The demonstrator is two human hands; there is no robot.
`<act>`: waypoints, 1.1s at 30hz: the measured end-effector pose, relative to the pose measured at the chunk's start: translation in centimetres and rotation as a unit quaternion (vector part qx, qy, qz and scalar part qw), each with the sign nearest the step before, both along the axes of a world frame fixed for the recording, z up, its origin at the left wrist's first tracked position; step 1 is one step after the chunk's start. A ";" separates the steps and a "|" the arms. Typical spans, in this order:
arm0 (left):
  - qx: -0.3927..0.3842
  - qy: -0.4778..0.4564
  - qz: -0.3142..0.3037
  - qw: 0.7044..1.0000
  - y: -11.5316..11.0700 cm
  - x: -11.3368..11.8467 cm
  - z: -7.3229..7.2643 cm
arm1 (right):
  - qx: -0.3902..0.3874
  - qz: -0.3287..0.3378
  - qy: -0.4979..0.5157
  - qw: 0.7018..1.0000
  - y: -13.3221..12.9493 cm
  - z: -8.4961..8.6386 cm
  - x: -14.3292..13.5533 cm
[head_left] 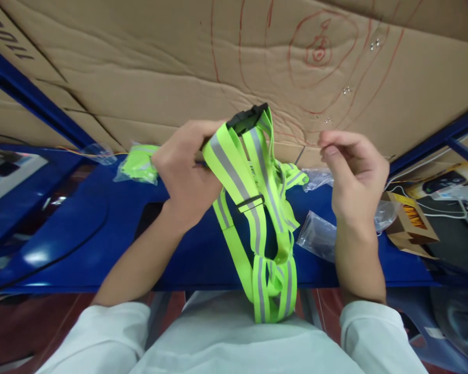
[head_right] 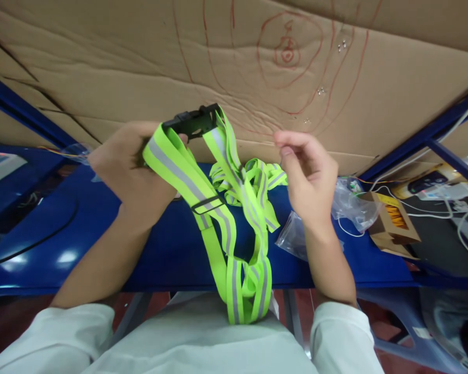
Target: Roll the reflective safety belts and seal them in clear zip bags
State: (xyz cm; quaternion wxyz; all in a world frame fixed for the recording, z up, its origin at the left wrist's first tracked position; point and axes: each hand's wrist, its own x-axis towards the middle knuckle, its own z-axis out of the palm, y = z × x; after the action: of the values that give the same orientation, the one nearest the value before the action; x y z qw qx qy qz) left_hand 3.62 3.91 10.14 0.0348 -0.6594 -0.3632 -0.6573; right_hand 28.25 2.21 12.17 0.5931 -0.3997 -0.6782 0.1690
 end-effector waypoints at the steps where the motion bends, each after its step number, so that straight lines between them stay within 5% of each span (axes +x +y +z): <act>1: 0.029 0.028 0.005 0.999 -0.4 0.3 -0.3 | -0.003 0.019 -0.030 0.999 -0.8 0.1 -0.6; 4: 0.064 0.141 -0.019 0.988 -1.7 2.0 -1.4 | -0.050 0.126 -0.141 0.981 -2.6 -0.5 -2.6; 7: 0.014 0.230 -0.060 0.971 -2.7 2.9 -1.8 | -0.127 0.127 -0.143 0.973 -2.7 -1.4 -3.7; 13: -0.087 0.334 -0.255 0.903 -2.9 -0.6 1.7 | -0.208 0.206 0.005 0.956 -0.9 -1.6 -2.3; 18: -0.116 0.314 -0.299 0.894 -2.4 -2.2 2.7 | -0.298 0.306 0.087 0.900 -1.2 -1.9 -2.2; 24: -0.121 0.290 -0.316 0.895 -2.1 -2.0 2.8 | -0.258 0.223 0.013 0.940 -1.3 -2.2 -2.5; 29: -0.184 0.105 -0.348 0.913 -0.2 -2.8 3.0 | -0.260 0.273 -0.057 0.924 -0.6 -0.9 -0.8; 31: -0.219 0.100 -0.418 0.876 0.7 -2.5 2.3 | -0.283 0.347 -0.099 0.889 -0.3 -0.5 -0.3; 33: -0.283 0.142 -0.506 0.802 1.5 -2.0 1.5 | -0.294 0.400 -0.107 0.861 0.1 -0.4 -0.1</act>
State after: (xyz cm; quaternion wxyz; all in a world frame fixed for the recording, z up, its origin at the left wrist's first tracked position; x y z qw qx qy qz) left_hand 1.62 5.37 11.61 -0.4398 -0.8159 -0.1395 -0.3485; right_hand 28.20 2.34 11.74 0.2532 -0.2655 -0.7579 0.5394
